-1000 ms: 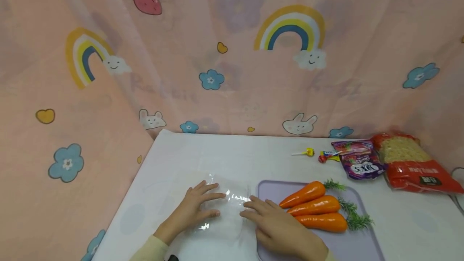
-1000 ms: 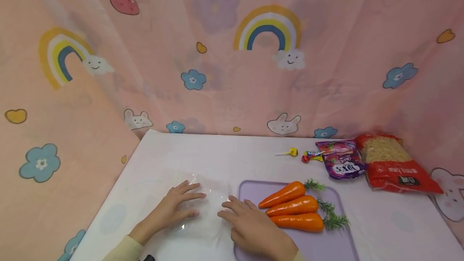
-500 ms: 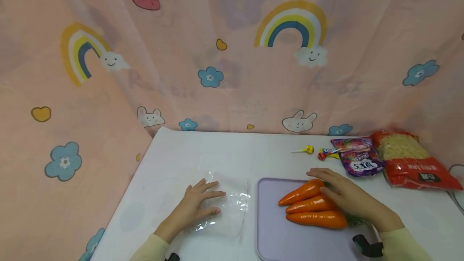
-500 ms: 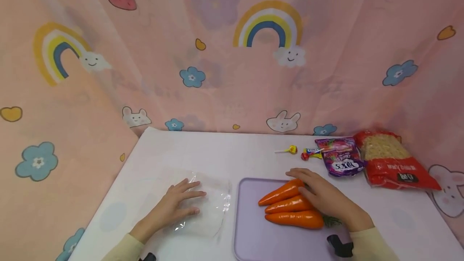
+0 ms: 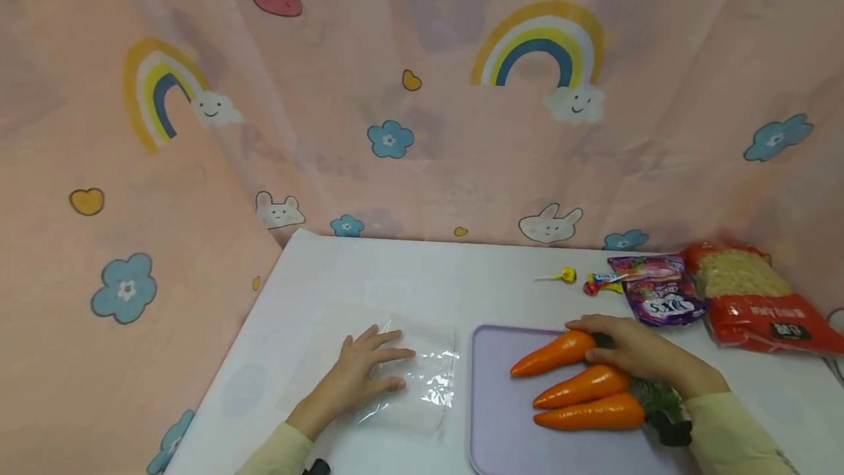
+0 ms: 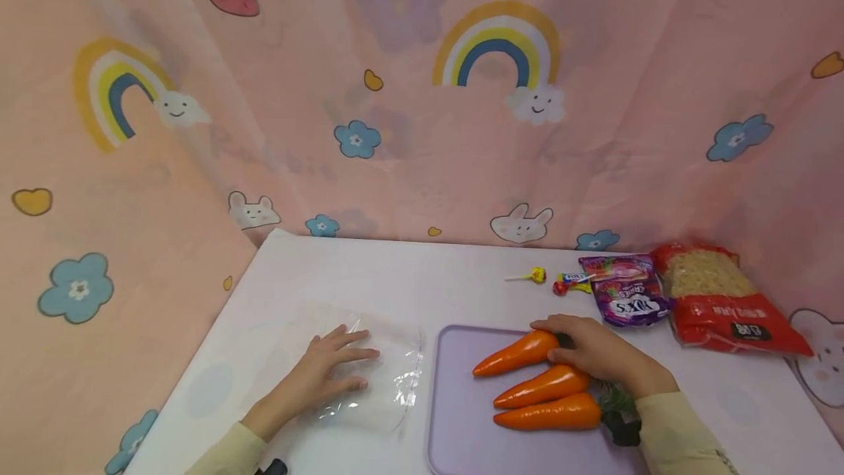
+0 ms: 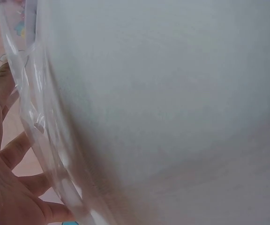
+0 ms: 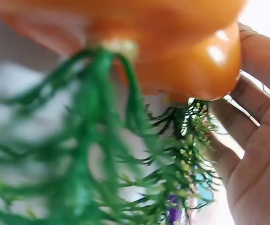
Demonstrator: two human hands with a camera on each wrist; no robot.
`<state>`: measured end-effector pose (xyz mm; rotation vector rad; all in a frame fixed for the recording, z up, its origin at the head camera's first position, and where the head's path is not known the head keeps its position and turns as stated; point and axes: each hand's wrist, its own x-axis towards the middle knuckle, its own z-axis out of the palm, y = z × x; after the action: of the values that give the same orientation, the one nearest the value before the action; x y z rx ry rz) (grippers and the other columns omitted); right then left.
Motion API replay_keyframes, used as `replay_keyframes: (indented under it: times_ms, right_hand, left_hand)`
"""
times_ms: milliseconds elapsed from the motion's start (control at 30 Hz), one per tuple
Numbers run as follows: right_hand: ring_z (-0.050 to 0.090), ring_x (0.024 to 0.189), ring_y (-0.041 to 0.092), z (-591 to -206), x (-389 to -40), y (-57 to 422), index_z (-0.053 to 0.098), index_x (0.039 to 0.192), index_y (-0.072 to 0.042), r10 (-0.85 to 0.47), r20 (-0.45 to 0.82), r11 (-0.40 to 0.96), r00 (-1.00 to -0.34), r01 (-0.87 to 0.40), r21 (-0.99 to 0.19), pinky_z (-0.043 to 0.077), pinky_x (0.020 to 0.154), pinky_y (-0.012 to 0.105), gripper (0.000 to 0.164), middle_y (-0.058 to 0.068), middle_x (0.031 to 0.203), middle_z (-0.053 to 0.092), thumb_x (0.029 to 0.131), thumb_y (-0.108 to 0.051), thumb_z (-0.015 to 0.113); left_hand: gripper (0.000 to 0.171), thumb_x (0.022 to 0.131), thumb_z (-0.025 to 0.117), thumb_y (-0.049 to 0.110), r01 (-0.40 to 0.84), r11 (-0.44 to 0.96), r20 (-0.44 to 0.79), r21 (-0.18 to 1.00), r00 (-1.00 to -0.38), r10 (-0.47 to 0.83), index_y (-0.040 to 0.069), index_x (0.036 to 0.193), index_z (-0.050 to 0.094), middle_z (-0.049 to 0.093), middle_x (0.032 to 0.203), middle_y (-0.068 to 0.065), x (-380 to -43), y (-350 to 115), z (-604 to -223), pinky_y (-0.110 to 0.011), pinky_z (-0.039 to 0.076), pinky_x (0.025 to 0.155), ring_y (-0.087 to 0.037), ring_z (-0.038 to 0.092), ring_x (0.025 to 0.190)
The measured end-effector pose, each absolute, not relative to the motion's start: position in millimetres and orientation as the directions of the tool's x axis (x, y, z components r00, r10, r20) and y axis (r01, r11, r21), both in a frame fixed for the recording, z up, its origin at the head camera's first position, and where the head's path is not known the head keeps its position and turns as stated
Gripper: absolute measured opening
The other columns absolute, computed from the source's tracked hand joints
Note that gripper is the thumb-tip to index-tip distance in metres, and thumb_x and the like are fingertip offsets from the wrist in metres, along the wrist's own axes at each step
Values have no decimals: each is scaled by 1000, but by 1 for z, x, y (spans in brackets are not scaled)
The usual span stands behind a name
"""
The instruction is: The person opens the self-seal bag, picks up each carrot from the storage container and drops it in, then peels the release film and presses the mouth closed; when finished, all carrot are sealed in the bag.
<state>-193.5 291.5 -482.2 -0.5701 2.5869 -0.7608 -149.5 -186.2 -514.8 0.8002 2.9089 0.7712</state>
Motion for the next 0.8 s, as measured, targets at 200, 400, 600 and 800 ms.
replay_keyframes:
  times_ms: [200,400,600,800]
  right_hand:
    - [51,118,32,-481,-192,292,59,125,-23,-489,-188,753,-852,-304,-583,39,95,59,42,2,127,57,85,-27,70]
    - [54,109,19,-477,-190,290,61,116,-29,-484,-113,739,-868,-336,-584,44,94,52,37,-9,119,56,82,-28,74]
    - [54,111,19,-467,-185,287,62,116,-33,-482,46,725,-875,-428,-540,48,90,49,42,-14,119,56,78,-31,77]
    - [57,100,6,-452,-168,257,61,117,-35,-526,91,685,-845,-485,-543,53,83,34,44,-18,115,54,77,-32,78]
  left_hand:
    - [46,77,71,49,471,751,101,463,-870,483,44,122,59,47,140,2,-149,-186,-516,-79,15,93,-42,29,134]
    - [45,78,70,51,450,762,67,466,-877,477,46,122,59,46,141,4,-149,-186,-515,-78,14,95,-40,27,135]
    - [46,78,69,51,451,764,64,461,-876,479,45,122,59,45,141,4,-150,-186,-516,-78,14,95,-40,27,136]
    - [45,79,70,48,456,757,74,468,-874,481,43,122,60,45,141,3,-149,-185,-514,-78,13,95,-41,27,135]
